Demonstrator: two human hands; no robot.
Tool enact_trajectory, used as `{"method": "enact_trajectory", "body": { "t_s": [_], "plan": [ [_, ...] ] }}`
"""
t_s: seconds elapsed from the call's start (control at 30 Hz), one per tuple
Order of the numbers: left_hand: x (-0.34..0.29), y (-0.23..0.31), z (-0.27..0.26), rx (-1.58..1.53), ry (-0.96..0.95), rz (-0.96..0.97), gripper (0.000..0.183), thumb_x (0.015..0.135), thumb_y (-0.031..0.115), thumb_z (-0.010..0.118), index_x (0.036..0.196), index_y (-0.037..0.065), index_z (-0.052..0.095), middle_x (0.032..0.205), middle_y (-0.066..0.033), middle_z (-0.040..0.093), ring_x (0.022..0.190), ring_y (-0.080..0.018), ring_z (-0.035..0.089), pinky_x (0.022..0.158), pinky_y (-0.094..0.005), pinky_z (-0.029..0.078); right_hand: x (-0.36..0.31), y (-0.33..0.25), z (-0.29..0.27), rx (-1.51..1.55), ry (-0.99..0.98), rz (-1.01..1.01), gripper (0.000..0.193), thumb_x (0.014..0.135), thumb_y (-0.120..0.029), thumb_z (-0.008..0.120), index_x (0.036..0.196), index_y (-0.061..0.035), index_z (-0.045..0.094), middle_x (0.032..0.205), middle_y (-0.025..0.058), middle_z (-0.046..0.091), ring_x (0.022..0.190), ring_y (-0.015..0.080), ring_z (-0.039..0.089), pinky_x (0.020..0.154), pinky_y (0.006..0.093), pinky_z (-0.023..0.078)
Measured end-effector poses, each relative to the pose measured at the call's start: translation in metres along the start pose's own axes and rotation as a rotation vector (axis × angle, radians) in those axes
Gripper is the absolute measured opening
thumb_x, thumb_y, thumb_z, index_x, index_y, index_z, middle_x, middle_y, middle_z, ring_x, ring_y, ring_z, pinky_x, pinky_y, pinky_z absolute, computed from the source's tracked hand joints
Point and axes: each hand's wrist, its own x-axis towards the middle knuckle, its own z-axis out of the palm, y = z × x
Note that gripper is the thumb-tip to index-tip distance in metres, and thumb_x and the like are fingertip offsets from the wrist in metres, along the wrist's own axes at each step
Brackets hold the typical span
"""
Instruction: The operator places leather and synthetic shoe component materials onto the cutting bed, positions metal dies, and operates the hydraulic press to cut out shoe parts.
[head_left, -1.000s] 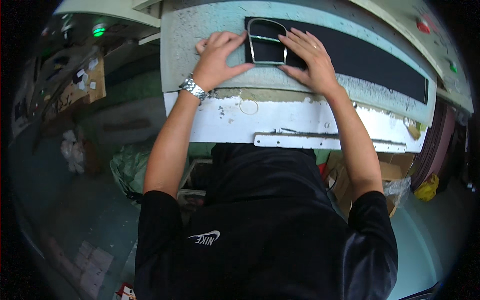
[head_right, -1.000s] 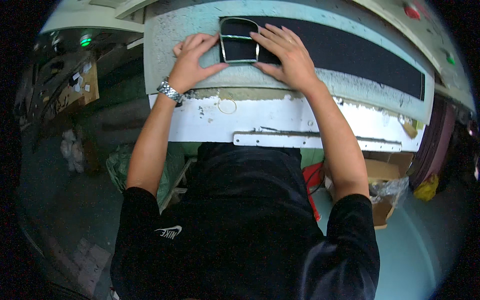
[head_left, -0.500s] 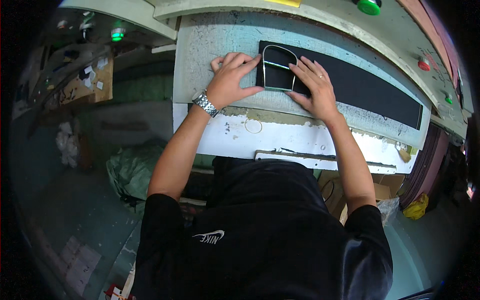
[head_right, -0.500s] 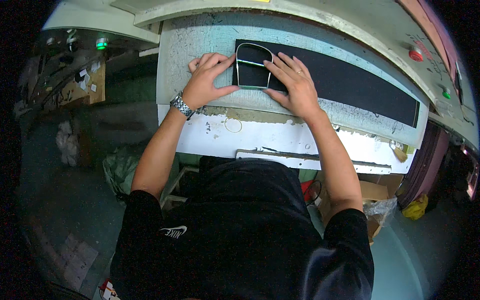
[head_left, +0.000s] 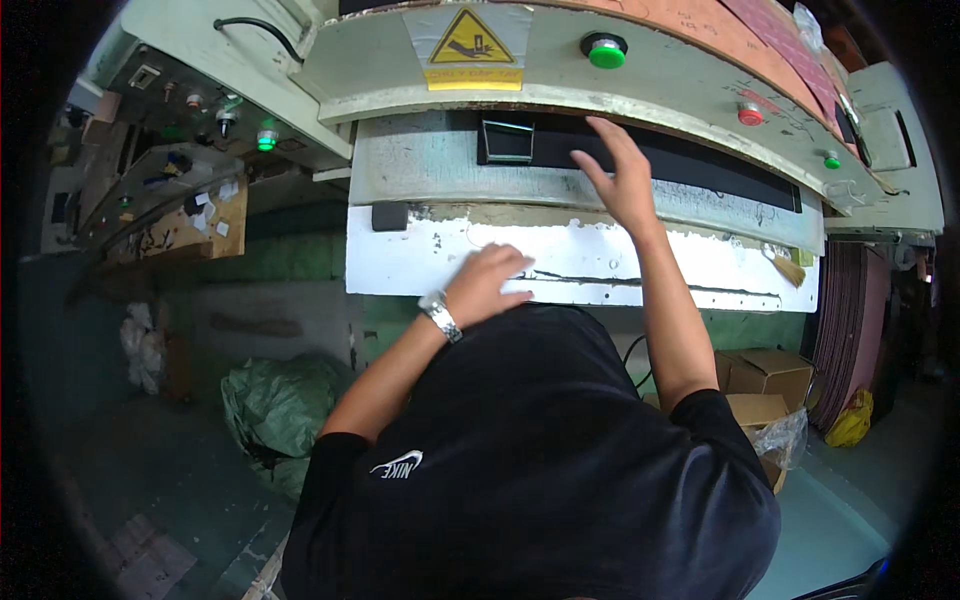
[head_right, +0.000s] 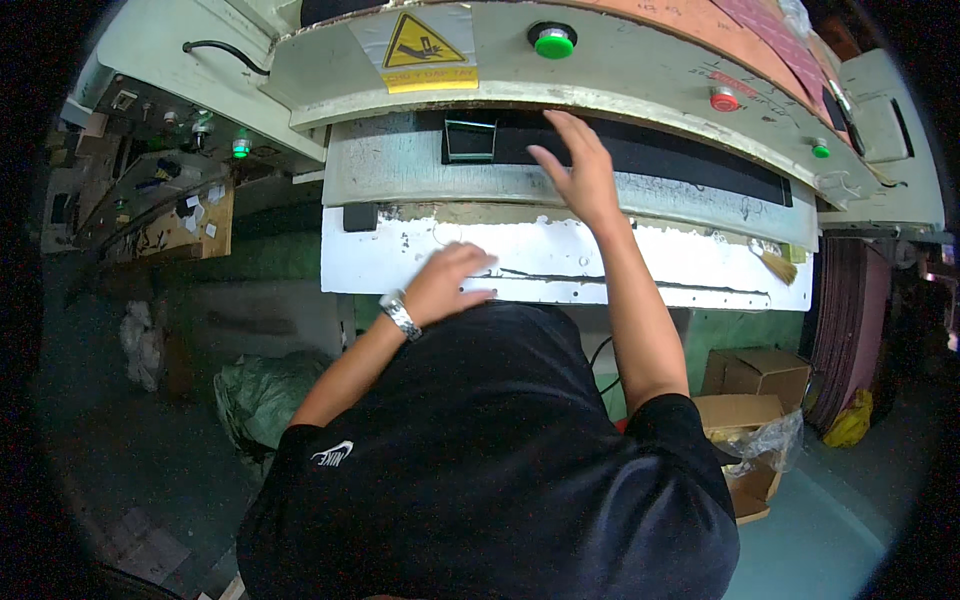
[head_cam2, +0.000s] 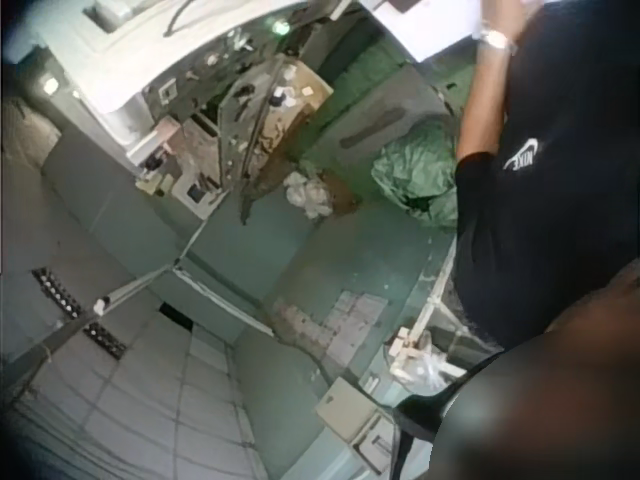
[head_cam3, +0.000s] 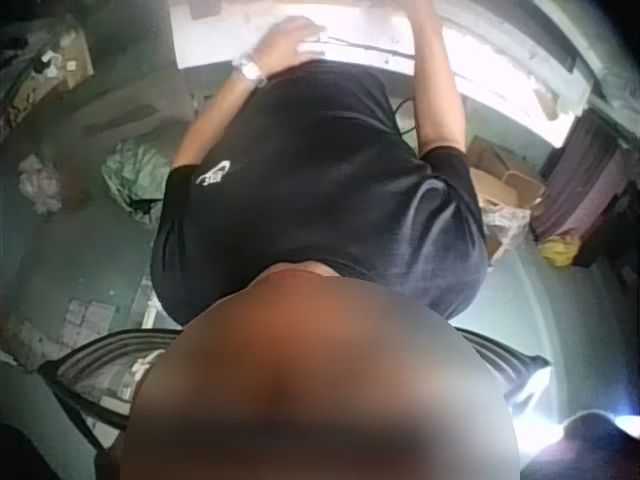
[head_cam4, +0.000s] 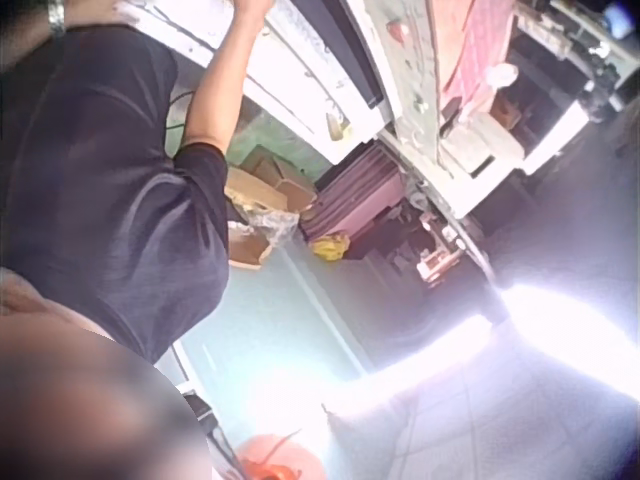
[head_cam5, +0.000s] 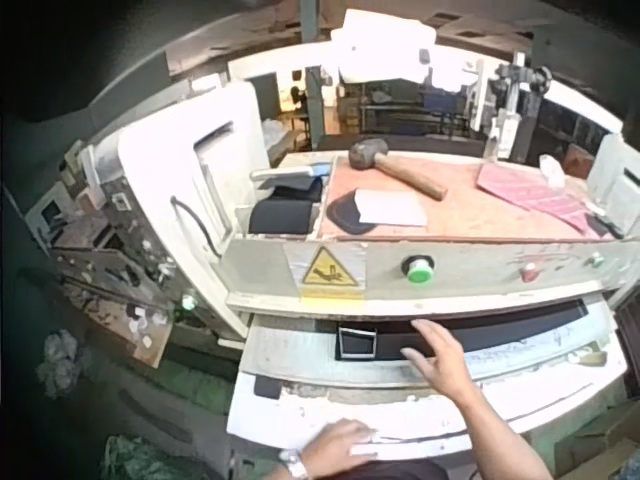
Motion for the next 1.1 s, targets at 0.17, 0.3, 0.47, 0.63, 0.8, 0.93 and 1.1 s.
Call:
{"method": "enact_trajectory", "body": {
  "t_s": [0.17, 0.3, 0.47, 0.63, 0.8, 0.93, 1.1],
  "plan": [
    [-0.017, 0.015, 0.036, 0.150, 0.089, -0.040, 0.043, 0.075, 0.022, 0.080, 0.114, 0.011, 0.068, 0.100, -0.0037, 0.058, 0.097, -0.0237, 0.053, 0.082, -0.0377, 0.039, 0.009, -0.031, -0.036, 0.153, 0.167, 0.147, 0.022, 0.096, -0.019, 0.063, 0.092, 0.0016, 0.070, 0.075, 0.0118, 0.070, 0.069, 0.0170, 0.068, 0.067, 0.0288, 0.052],
    [-0.015, 0.018, 0.041, 0.154, 0.115, -0.042, 0.040, 0.076, 0.019, 0.079, 0.113, 0.012, 0.067, 0.098, -0.0018, 0.057, 0.095, -0.0236, 0.052, 0.080, -0.0376, 0.038, 0.041, -0.041, -0.053, 0.207, 0.092, 0.204, 0.030, 0.098, -0.024, 0.060, 0.087, 0.0020, 0.068, 0.072, 0.0124, 0.068, 0.065, 0.0175, 0.066, 0.064, 0.0304, 0.051],
    [-0.021, 0.022, 0.042, 0.168, 0.154, -0.063, 0.037, 0.076, 0.020, 0.078, 0.111, 0.013, 0.067, 0.098, -0.0017, 0.056, 0.095, -0.0234, 0.052, 0.081, -0.0376, 0.037, -0.024, -0.028, -0.047, 0.027, -0.073, 0.201, 0.028, 0.096, -0.022, 0.061, 0.082, 0.0019, 0.066, 0.071, 0.0187, 0.064, 0.062, 0.0331, 0.062, 0.062, 0.0381, 0.049],
    [-0.020, 0.021, 0.042, 0.199, 0.159, -0.074, 0.036, 0.077, 0.020, 0.077, 0.112, 0.013, 0.067, 0.099, -0.0018, 0.056, 0.095, -0.0240, 0.051, 0.081, -0.0382, 0.036, -0.116, -0.013, -0.040, -0.144, -0.374, 0.289, 0.024, 0.092, -0.022, 0.066, 0.083, 0.0000, 0.069, 0.077, 0.0200, 0.066, 0.074, 0.0390, 0.065, 0.067, 0.0445, 0.050],
    [-0.021, 0.026, 0.042, 0.213, 0.188, -0.107, 0.035, 0.077, 0.020, 0.077, 0.110, 0.014, 0.067, 0.100, -0.0022, 0.056, 0.097, -0.0250, 0.052, 0.084, -0.0399, 0.038, -0.157, -0.027, -0.044, -0.111, -0.397, 0.247, 0.021, 0.085, -0.020, 0.071, 0.086, 0.0007, 0.069, 0.085, 0.0193, 0.066, 0.083, 0.0381, 0.062, 0.075, 0.0440, 0.049],
    [-0.020, 0.026, 0.051, 0.234, 0.207, -0.127, 0.037, 0.073, 0.024, 0.079, 0.107, 0.015, 0.067, 0.101, -0.0019, 0.058, 0.098, -0.0257, 0.053, 0.083, -0.0427, 0.040, -0.170, -0.029, -0.039, -0.160, -0.311, 0.123, 0.020, 0.084, -0.019, 0.072, 0.088, 0.0012, 0.069, 0.084, 0.0176, 0.063, 0.082, 0.0372, 0.059, 0.074, 0.0449, 0.047],
    [-0.023, 0.031, 0.052, 0.235, 0.221, -0.108, 0.038, 0.072, 0.023, 0.081, 0.106, 0.015, 0.066, 0.102, -0.0012, 0.056, 0.101, -0.0254, 0.051, 0.084, -0.0421, 0.039, -0.173, -0.043, -0.043, -0.158, -0.307, 0.197, 0.018, 0.083, -0.016, 0.073, 0.088, 0.0008, 0.069, 0.085, 0.0157, 0.062, 0.083, 0.0345, 0.059, 0.075, 0.0448, 0.047]
  ]
}}
